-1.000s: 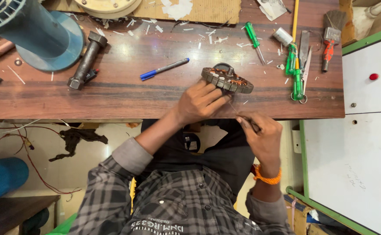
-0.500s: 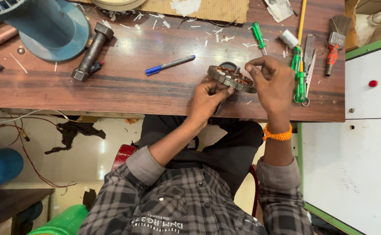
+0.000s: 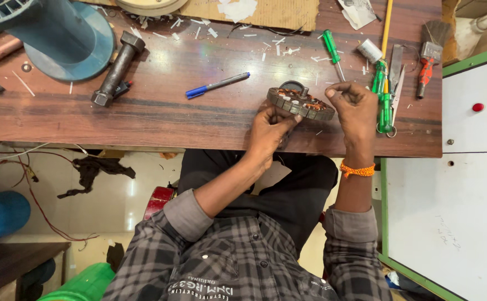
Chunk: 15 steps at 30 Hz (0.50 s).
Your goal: The person sits at a workbench working on an electric motor armature, turning it and adjusting the copper windings around its slots by hand. They briefly pick up a marker to mark the armature, then continue repositioning and pressing the windings.
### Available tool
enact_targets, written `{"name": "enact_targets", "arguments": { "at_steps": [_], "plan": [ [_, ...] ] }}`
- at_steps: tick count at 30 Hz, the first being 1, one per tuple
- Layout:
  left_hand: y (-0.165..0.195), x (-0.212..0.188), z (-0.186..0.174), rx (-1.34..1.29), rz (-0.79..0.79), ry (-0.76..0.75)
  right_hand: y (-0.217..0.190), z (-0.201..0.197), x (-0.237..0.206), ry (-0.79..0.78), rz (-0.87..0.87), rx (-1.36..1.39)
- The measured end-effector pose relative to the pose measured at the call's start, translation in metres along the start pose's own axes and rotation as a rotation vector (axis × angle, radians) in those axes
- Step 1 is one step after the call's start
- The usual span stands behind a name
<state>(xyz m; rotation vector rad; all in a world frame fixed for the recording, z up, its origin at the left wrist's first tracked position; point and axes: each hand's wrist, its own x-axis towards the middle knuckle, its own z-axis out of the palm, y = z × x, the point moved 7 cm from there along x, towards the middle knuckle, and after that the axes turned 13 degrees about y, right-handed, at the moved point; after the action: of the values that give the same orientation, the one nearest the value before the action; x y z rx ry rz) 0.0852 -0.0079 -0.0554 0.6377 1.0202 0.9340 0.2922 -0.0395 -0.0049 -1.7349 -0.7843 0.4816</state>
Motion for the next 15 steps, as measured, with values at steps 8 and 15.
{"name": "enact_targets", "arguments": {
  "at_steps": [8,15],
  "plan": [
    [0.114,-0.085,0.012,0.638,1.582,-0.002,0.015,-0.004,-0.007,-0.006,0.157,0.189],
    [0.101,-0.012,0.031,0.823,1.247,-0.605,-0.036,-0.053,-0.034,0.040,0.107,0.217]
  ]
}}
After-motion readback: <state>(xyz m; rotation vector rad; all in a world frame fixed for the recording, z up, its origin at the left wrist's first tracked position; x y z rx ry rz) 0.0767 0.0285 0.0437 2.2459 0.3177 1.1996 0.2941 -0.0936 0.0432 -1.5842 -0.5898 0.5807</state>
